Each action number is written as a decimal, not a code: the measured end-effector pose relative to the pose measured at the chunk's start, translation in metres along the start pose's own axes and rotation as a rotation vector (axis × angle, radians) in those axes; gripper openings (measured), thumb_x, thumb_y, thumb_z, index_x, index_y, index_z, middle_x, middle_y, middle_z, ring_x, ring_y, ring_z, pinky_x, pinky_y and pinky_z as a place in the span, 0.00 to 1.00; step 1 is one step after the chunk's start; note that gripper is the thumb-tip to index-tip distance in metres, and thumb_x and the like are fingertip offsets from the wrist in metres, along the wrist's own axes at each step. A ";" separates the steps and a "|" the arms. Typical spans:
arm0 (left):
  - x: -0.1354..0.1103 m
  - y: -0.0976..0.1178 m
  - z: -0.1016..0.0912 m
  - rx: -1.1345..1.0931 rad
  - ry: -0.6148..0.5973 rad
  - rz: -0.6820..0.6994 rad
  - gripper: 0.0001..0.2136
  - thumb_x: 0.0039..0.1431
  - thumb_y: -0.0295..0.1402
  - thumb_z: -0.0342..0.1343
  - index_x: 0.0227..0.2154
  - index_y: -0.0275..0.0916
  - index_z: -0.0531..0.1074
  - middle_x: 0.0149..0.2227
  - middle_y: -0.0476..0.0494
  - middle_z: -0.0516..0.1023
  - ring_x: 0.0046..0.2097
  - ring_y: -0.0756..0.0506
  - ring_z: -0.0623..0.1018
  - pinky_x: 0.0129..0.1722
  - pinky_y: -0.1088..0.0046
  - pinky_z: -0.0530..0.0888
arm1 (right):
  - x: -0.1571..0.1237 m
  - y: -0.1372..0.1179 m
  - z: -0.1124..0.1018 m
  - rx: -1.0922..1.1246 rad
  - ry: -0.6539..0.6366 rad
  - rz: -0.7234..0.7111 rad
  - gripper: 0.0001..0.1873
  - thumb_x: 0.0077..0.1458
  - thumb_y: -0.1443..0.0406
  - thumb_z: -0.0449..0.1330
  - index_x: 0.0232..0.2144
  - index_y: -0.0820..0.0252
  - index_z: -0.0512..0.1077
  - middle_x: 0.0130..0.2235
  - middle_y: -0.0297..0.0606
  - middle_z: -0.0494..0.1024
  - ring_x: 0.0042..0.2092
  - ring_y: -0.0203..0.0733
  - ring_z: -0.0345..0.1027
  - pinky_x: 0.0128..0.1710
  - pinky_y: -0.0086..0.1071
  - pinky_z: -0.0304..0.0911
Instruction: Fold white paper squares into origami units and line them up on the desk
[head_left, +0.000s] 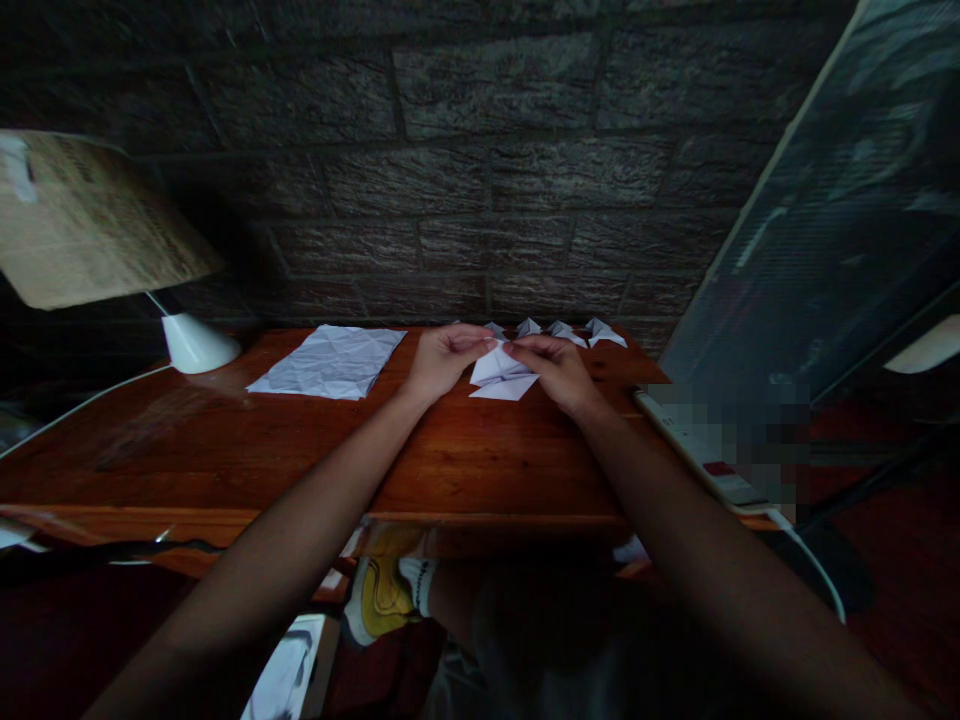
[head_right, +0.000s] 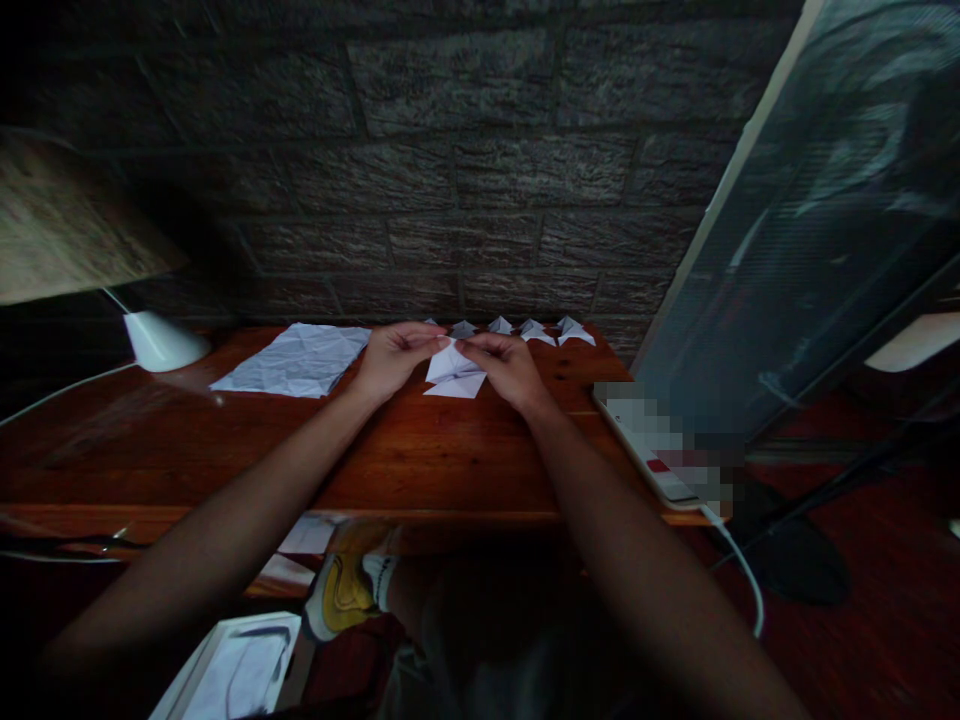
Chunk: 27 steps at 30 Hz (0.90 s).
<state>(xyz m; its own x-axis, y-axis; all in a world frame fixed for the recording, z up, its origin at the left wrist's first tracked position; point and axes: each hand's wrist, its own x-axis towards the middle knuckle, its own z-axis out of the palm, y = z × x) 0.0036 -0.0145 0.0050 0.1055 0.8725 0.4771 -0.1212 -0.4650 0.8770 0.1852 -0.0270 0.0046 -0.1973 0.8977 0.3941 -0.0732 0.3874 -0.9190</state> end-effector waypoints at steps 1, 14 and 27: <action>0.000 0.000 0.000 -0.005 0.000 -0.005 0.15 0.40 0.39 0.72 0.31 0.37 0.80 0.33 0.44 0.84 0.35 0.46 0.82 0.41 0.65 0.78 | 0.000 0.000 0.000 -0.005 -0.004 -0.005 0.16 0.44 0.51 0.70 0.27 0.58 0.79 0.30 0.33 0.80 0.32 0.36 0.69 0.37 0.33 0.66; -0.001 -0.002 0.002 -0.024 -0.022 0.004 0.12 0.42 0.34 0.71 0.31 0.38 0.79 0.32 0.46 0.84 0.34 0.47 0.82 0.41 0.66 0.78 | 0.002 0.000 -0.002 -0.060 0.010 -0.073 0.12 0.47 0.56 0.68 0.25 0.58 0.78 0.28 0.31 0.77 0.30 0.34 0.66 0.36 0.33 0.63; 0.000 -0.002 -0.001 -0.016 0.027 -0.050 0.13 0.41 0.36 0.71 0.32 0.38 0.80 0.33 0.43 0.84 0.34 0.45 0.81 0.38 0.65 0.78 | -0.002 -0.004 0.000 0.111 -0.053 0.085 0.14 0.40 0.60 0.73 0.31 0.59 0.79 0.31 0.31 0.79 0.30 0.33 0.69 0.35 0.32 0.66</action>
<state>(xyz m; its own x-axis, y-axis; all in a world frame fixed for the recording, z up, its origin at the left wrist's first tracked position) 0.0030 -0.0137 0.0027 0.0852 0.8982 0.4312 -0.1326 -0.4187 0.8984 0.1858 -0.0303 0.0072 -0.2587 0.9127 0.3164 -0.1610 0.2822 -0.9457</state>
